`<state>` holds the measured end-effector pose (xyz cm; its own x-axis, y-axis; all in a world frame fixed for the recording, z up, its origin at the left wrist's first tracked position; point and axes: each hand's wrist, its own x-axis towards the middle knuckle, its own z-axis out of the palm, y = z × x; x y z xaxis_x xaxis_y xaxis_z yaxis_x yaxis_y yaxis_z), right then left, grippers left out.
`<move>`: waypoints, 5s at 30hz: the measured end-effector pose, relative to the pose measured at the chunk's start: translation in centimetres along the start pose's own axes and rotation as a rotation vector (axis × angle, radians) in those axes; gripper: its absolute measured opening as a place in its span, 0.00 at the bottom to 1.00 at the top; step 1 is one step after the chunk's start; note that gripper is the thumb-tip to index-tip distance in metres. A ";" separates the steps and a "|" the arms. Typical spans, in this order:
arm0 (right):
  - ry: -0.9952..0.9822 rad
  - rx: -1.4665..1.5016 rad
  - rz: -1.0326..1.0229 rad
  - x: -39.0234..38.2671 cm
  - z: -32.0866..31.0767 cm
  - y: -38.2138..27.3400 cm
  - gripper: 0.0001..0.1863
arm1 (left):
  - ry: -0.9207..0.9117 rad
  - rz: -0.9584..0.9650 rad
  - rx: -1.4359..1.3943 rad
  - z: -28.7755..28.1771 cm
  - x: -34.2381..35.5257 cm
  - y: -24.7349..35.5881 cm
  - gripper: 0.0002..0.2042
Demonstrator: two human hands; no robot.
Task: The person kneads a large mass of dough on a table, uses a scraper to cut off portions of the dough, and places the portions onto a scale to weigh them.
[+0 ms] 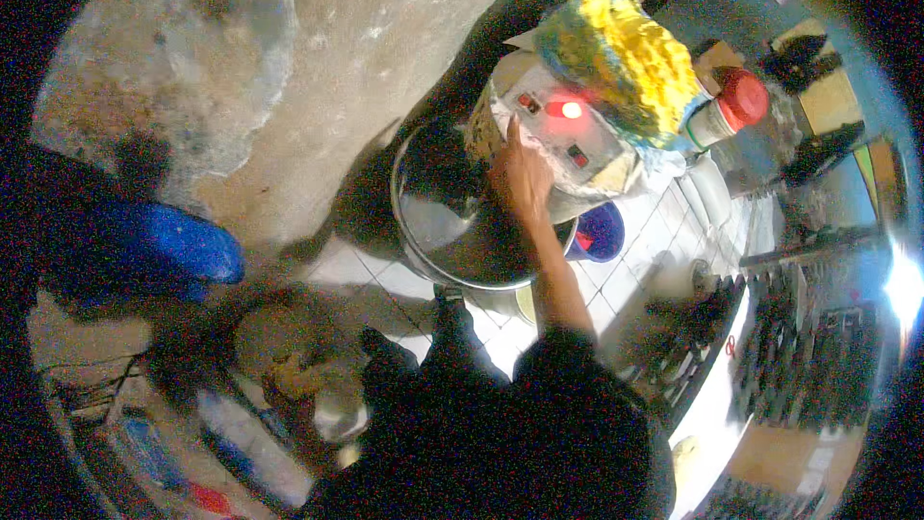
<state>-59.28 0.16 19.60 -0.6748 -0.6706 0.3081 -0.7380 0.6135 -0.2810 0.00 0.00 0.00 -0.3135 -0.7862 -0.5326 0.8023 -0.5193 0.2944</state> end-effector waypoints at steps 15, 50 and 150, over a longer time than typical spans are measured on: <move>0.034 -0.070 -0.003 -0.2 -1.5 0.4 0.19 | -0.055 0.104 0.296 3.3 -6.8 4.5 0.23; 1.883 1.112 1.138 -84.5 -43.8 38.3 0.11 | -2.343 -1.539 1.440 18.1 -72.4 -80.1 0.14; 0.488 0.260 2.469 -154.8 -45.3 22.0 0.29 | -4.360 -0.674 0.396 -28.6 -121.7 -91.2 0.29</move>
<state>28.93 136.33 6.90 0.0991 0.8721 -0.4793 0.9077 -0.2765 -0.3155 -20.47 152.59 15.24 0.6002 0.5167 -0.6106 0.7977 -0.3305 0.5044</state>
